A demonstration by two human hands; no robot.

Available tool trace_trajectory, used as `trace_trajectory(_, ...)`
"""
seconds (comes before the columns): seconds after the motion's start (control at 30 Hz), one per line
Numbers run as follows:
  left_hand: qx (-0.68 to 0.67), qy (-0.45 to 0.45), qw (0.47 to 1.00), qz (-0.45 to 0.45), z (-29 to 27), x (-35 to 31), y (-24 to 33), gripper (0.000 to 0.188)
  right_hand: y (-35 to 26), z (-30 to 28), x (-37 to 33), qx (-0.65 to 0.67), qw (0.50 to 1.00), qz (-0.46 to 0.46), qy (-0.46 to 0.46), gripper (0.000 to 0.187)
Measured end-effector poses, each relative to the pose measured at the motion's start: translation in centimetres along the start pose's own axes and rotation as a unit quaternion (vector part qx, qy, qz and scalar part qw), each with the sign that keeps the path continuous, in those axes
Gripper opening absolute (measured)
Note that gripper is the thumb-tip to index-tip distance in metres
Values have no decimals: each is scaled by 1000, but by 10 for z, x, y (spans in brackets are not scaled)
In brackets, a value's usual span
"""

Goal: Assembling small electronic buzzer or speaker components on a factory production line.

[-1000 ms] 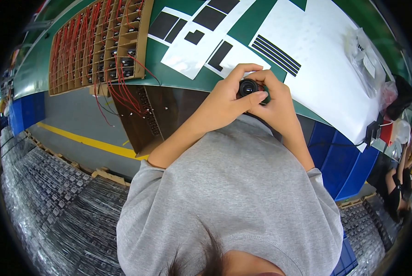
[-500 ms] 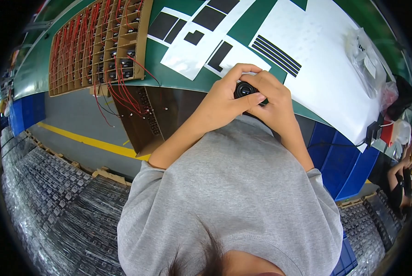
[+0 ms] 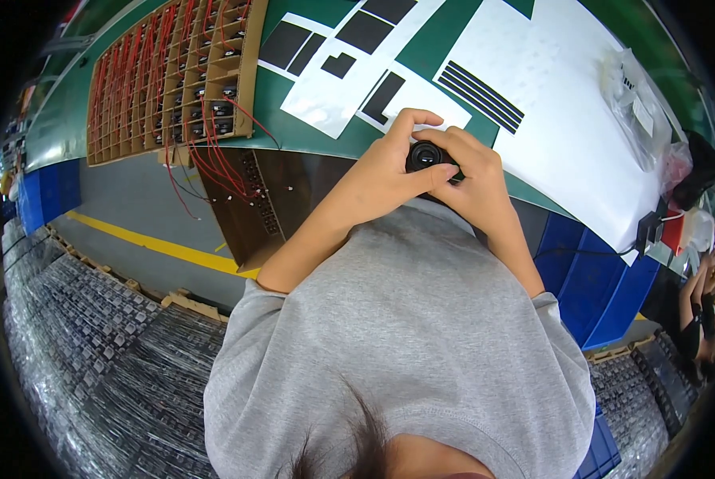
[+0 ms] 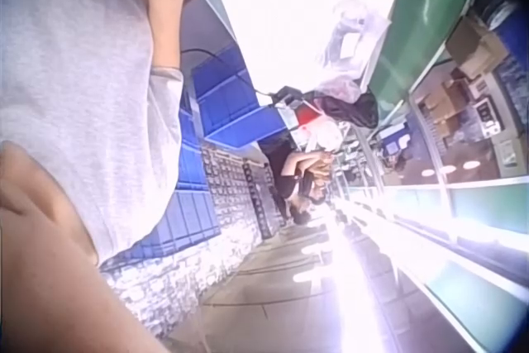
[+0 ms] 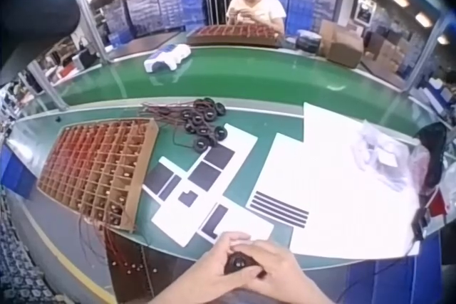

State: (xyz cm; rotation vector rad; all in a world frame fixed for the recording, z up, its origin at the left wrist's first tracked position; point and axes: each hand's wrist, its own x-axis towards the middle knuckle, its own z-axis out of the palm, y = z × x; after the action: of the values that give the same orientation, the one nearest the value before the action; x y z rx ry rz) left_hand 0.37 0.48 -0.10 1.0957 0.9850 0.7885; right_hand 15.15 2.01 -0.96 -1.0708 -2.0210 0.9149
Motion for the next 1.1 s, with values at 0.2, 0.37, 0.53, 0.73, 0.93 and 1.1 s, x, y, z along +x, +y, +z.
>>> trace_trajectory(0.2, 21, 34, 999, 21, -2, 2, -17, 43, -3, -2, -2, 3, 999, 30, -29, 35)
trace_trajectory(0.37, 45, 34, 998, 0, -7, 1, -14, 40, -4, 0, -2, 14, 999, 25, -37, 34)
trace_trajectory(0.53, 82, 36, 995, -38, -10, 0, -14, 43, -6, -1, -2, 20, 999, 27, -43, 36)
trace_trajectory(0.73, 112, 22, 992, -57, -13, 1, -8, 42, -8, -2, 0, 24, 997, 37, -58, 36)
trace_trajectory(0.93, 123, 11, 989, -75, -15, 0, -7, 38, -9, -2, 1, 26, 997, 37, -69, 35)
trace_trajectory(1.1, 122, 11, 990, -75, -14, -1, -9, 38, -8, 0, 0, 24, 997, 35, -63, 35)
